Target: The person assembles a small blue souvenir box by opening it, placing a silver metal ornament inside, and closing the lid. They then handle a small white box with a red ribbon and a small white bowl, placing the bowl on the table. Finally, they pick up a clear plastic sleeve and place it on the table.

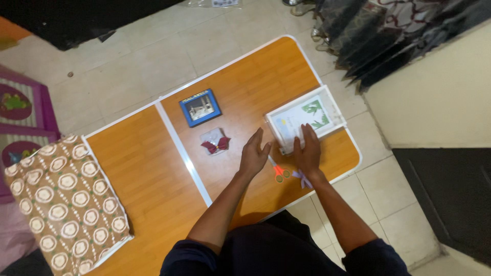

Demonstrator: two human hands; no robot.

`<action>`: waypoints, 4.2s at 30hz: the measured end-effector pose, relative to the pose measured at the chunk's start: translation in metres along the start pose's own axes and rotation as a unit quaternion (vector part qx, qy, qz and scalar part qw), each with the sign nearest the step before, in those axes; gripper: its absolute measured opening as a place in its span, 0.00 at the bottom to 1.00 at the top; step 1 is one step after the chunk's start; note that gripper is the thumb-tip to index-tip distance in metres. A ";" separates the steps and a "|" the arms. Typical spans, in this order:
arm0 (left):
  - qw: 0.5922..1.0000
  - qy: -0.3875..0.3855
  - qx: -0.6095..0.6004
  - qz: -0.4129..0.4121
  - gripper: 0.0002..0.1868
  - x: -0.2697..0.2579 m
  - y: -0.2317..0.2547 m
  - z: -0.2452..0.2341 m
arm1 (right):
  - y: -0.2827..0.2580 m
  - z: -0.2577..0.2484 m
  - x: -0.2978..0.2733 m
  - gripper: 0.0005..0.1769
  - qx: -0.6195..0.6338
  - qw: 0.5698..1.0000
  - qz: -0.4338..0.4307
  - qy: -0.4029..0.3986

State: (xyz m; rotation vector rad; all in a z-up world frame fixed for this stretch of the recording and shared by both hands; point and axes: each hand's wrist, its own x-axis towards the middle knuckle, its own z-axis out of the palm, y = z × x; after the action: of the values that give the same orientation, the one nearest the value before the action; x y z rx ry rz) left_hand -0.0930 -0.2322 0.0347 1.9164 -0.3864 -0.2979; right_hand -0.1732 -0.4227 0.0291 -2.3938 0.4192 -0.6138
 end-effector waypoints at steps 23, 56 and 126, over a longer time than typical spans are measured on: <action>0.986 -0.021 0.009 -0.167 0.39 0.037 -0.017 0.086 | 0.129 -0.038 0.067 0.36 -0.022 0.994 0.107 -0.009; 0.984 0.092 -0.089 -0.121 0.33 0.021 -0.011 -0.018 | 0.015 -0.019 0.076 0.24 0.110 0.983 0.140 0.031; 0.925 0.277 -0.138 -0.218 0.29 -0.238 -0.204 -0.259 | -0.199 0.158 -0.130 0.24 0.108 0.952 0.050 -0.281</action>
State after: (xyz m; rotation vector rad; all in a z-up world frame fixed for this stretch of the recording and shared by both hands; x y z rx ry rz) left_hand -0.1860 0.1537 -0.0556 1.6972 0.4456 -0.0780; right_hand -0.1720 -0.1386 0.0043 -2.1935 0.2073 0.0786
